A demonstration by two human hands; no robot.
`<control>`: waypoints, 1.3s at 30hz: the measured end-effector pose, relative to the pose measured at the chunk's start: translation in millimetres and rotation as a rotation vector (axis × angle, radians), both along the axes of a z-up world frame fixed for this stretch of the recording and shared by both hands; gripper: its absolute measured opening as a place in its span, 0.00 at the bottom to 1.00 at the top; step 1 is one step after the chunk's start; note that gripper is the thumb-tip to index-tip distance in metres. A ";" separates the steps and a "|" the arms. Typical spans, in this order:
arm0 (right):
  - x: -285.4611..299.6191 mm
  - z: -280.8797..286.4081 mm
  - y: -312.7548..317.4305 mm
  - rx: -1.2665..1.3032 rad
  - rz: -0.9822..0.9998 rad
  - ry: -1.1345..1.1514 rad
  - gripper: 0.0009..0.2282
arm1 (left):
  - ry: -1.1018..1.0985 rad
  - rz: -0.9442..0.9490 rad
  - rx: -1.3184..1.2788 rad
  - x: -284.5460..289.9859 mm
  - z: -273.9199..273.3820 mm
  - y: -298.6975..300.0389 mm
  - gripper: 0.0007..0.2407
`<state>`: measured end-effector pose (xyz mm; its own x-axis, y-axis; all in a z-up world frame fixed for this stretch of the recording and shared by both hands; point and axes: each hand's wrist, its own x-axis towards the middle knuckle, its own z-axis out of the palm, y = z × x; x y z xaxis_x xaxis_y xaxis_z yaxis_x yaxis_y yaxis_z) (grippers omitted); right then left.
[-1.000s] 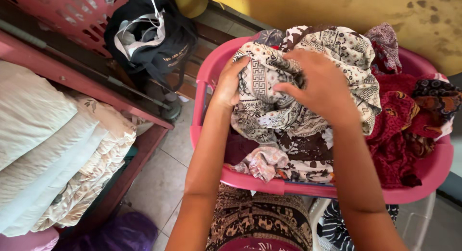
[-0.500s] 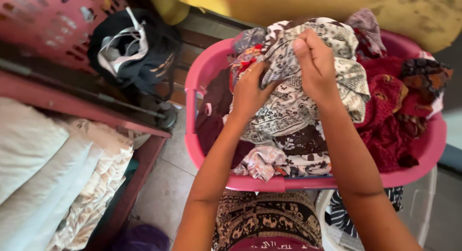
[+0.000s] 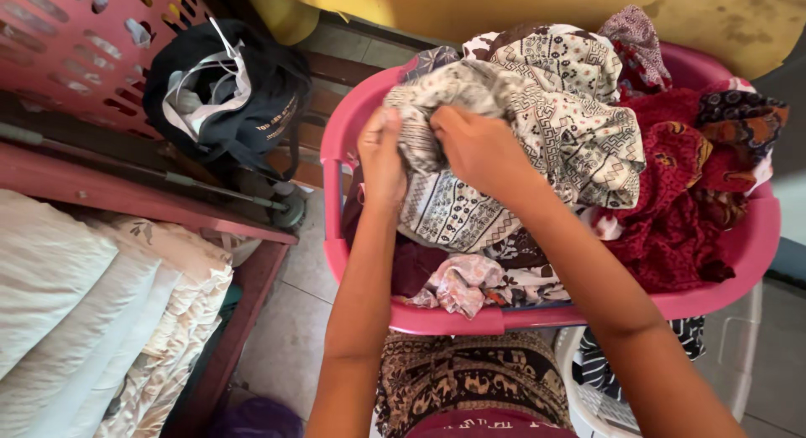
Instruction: The person folds multiple garments by hand over a pink laundry basin. They handle a black and white striped shirt and a patterned white shirt, smoothing and folding each item before placing it back into the basin.
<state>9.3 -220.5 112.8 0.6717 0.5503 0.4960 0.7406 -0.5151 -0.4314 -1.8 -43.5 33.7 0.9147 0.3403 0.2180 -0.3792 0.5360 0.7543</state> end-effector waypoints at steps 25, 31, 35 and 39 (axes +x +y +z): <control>15.9 29.9 -67.7 0.364 0.386 0.583 0.11 | 0.056 0.066 1.084 -9.4 -23.0 -38.8 0.17; 33.7 57.0 -84.1 -0.341 -0.600 0.047 0.13 | -0.174 -0.403 -0.333 9.5 -42.6 29.3 0.06; 14.9 57.2 -74.3 0.140 -0.235 -0.415 0.08 | -0.061 -0.348 -0.336 3.5 -33.5 26.6 0.18; -14.1 29.0 -21.1 0.038 -0.053 0.185 0.15 | -0.060 -0.305 -0.199 -2.2 -15.4 3.1 0.18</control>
